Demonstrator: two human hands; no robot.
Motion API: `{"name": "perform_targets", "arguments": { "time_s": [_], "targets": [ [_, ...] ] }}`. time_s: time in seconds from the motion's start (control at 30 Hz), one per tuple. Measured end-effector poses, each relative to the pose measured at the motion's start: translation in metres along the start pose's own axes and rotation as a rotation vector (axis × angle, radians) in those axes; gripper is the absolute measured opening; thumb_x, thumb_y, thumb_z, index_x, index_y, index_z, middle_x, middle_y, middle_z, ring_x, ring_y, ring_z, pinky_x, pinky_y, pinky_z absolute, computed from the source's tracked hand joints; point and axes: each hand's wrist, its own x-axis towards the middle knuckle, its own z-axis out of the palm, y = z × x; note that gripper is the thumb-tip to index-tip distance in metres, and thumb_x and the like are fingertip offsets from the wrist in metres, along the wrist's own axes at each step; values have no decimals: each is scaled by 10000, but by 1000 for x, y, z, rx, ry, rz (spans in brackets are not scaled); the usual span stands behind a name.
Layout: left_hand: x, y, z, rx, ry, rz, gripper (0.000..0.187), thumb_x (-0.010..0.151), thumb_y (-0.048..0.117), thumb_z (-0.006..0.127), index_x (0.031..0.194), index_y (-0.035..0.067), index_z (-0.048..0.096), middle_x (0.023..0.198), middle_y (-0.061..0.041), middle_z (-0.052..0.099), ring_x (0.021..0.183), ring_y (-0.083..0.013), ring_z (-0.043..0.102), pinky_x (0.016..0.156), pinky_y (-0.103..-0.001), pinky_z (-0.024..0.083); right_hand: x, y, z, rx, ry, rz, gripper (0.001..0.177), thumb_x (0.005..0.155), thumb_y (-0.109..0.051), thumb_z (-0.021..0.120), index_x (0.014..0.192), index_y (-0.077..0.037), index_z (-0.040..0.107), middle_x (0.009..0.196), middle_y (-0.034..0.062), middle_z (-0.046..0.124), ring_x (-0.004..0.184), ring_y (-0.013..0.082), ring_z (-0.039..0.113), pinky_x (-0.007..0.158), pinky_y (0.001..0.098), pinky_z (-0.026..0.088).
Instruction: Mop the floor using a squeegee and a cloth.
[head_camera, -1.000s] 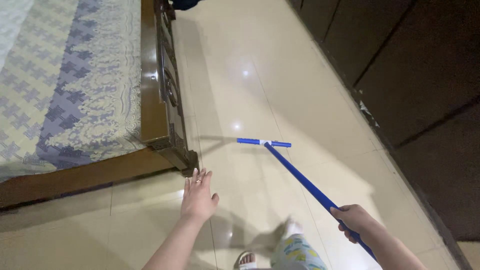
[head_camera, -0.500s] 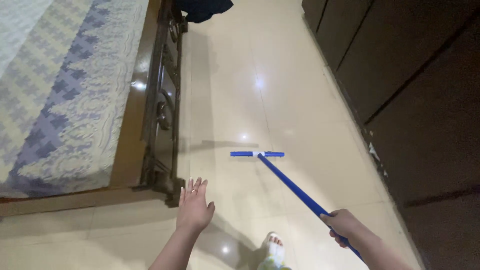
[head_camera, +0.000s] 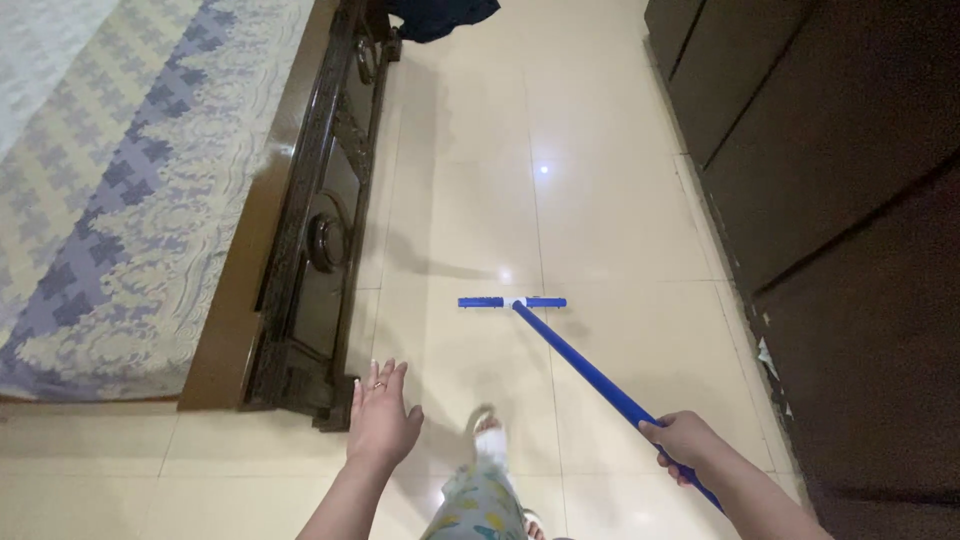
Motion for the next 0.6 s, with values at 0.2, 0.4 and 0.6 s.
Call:
{"name": "perform_targets", "arguments": {
  "time_s": [0.2,0.4,0.6],
  "targets": [
    [78,26,-10,-27,27,23,766,930,298,661,1577,195,264,1695,-7,189,1590,-191,63,1301,-419,43,42,-45,-32,27,-22,-57,402,1001,-345,672,1215,-8,718,644,94,577,430,186,475,406,379,417],
    [166,56,-48,-39,26,30,774,927,295,654,1577,187,249,1690,-9,183,1586,-186,51,1298,-422,21,76,-123,-64,25,-1,-15,387,1001,-343,670,1224,-33,729,645,87,575,440,176,488,422,366,429],
    [245,82,-100,-23,9,22,767,929,311,648,1579,208,252,1696,15,193,1594,-174,62,1310,-399,34,110,-213,-90,-6,21,-18,361,1005,-335,662,1231,-60,723,634,81,570,440,179,484,415,364,413]
  ]
}}
